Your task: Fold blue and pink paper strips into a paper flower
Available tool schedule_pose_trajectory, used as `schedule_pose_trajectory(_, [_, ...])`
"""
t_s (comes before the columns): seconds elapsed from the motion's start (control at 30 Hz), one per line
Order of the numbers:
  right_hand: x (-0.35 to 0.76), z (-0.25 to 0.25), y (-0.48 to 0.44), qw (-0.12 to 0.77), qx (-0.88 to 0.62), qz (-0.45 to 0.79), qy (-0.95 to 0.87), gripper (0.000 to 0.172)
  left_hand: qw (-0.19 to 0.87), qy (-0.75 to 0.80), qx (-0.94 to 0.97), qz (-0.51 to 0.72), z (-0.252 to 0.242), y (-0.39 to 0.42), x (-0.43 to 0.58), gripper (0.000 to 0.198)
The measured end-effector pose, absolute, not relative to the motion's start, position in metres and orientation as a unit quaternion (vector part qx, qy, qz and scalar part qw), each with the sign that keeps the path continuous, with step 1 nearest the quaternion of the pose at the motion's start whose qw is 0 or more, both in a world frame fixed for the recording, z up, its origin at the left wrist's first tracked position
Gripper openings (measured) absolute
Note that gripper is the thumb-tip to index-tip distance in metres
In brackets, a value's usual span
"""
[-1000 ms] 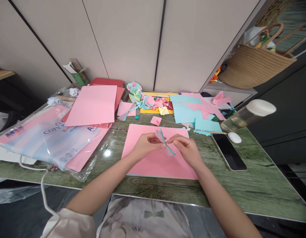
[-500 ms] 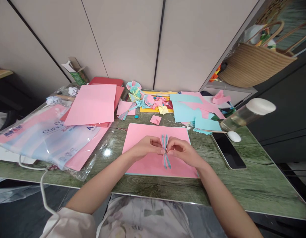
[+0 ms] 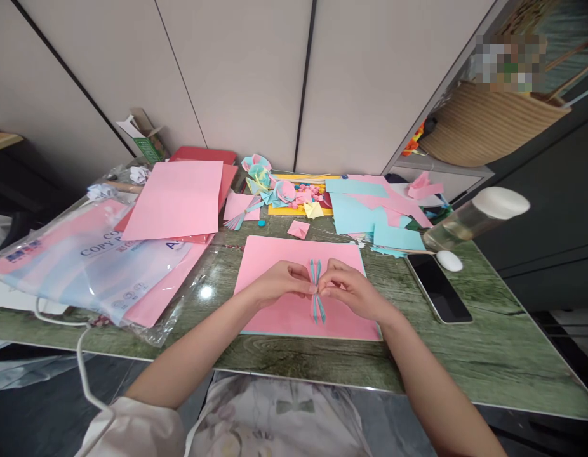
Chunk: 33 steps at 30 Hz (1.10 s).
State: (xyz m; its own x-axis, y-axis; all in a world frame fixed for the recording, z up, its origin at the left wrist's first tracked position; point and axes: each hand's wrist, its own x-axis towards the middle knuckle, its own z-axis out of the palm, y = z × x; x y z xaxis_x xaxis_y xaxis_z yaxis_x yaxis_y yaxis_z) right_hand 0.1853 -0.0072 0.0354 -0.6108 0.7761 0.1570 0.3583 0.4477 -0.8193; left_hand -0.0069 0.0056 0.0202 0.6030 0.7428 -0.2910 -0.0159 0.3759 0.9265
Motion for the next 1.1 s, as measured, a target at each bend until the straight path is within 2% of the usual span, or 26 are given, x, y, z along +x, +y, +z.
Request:
schedule_pose_trajectory(0.2, [0.185, 0.035, -0.006, 0.299, -0.373, 0.374, -0.795, 0.014, 0.743, 0.377, 0.485, 0.267, 0.021, 0.006, -0.005, 0.02])
schedule_pose_trajectory(0.33, [0.185, 0.038, -0.007, 0.353, -0.417, 0.362, -0.755, 0.012, 0.682, 0.401, 0.523, 0.318, 0.027, 0.005, -0.003, 0.024])
schedule_pose_trajectory(0.6, [0.18, 0.044, -0.014, 0.268, -0.451, 0.246, -0.815, 0.011, 0.517, 0.437, 0.638, 0.367, 0.029, 0.0, -0.001, 0.021])
schedule_pose_trajectory(0.8, [0.177, 0.036, -0.015, 0.264, -0.443, 0.19, -0.836, 0.011, 0.418, 0.463, 0.687, 0.373, 0.031, -0.004, 0.002, 0.015])
schedule_pose_trajectory(1.1, [0.177, 0.029, -0.014, 0.291, -0.429, 0.097, -0.85, 0.013, 0.399, 0.463, 0.695, 0.378, 0.031, -0.008, 0.003, 0.012])
